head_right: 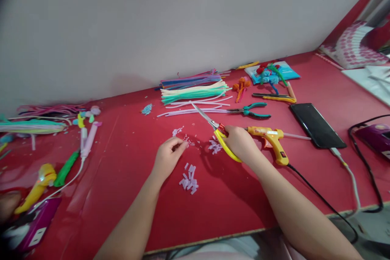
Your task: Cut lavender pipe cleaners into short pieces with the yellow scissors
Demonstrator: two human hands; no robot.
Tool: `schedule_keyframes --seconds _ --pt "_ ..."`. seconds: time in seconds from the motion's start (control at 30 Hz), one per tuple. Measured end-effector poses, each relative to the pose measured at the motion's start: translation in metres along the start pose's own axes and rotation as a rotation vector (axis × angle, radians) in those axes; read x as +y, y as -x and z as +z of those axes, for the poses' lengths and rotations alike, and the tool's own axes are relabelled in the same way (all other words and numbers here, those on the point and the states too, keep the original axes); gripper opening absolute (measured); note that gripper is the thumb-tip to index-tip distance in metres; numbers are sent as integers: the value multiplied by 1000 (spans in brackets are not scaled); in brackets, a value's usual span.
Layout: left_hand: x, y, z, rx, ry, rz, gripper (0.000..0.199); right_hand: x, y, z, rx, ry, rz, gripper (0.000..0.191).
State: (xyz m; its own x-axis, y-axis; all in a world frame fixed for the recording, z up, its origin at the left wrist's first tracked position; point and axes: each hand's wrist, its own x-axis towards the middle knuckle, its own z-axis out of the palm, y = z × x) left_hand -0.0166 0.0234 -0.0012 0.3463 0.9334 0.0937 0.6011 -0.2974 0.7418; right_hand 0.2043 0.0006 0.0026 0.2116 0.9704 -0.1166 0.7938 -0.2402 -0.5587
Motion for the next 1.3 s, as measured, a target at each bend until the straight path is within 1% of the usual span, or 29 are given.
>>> schedule_keyframes --seconds 0.07,0.17,0.23,0.3,0.4,0.5,0.6,0.67,0.73,0.8,0.9,0.93,1.1,1.2,1.3 --pt "-3 0 -3 -93 -54 -2 12 2 -1 0 13 52 -6 19" --pt "-4 3 -11 -257 -159 3 10 1 1 0 15 82 -33 23" --pt "-6 7 -15 -353 -233 -31 9 0 2 0 12 86 -53 24" --pt "-7 11 -16 -397 -300 -71 6 -1 4 0 12 86 -66 24" --pt "-8 14 -12 -376 -351 -139 6 0 5 0 11 73 -78 22" --pt "-5 10 -6 -330 -293 -181 7 -1 7 0 3 33 -90 20" --pt "3 3 -5 -326 -232 -177 6 -6 11 2 -42 -47 -115 19" --pt "9 -1 -6 -345 -92 -173 10 -12 15 4 -106 -122 -145 19" --pt "15 -3 -6 -373 161 -201 14 -20 19 8 -186 -202 -180 22" --pt "19 -3 -5 -401 387 -246 13 -27 23 12 -255 -273 -202 24" --pt "20 -3 2 -417 541 -281 10 -33 23 20 -278 -338 -202 26" --pt "20 -4 6 -409 568 -279 10 -33 22 21 -268 -351 -196 26" --pt "16 -8 22 -283 603 -202 12 -29 14 27 -205 -388 -148 21" --pt "15 -9 23 -258 620 -200 15 -30 12 25 -219 -418 -117 16" --pt "14 -8 19 -280 679 -239 18 -36 13 19 -267 -463 -108 14"
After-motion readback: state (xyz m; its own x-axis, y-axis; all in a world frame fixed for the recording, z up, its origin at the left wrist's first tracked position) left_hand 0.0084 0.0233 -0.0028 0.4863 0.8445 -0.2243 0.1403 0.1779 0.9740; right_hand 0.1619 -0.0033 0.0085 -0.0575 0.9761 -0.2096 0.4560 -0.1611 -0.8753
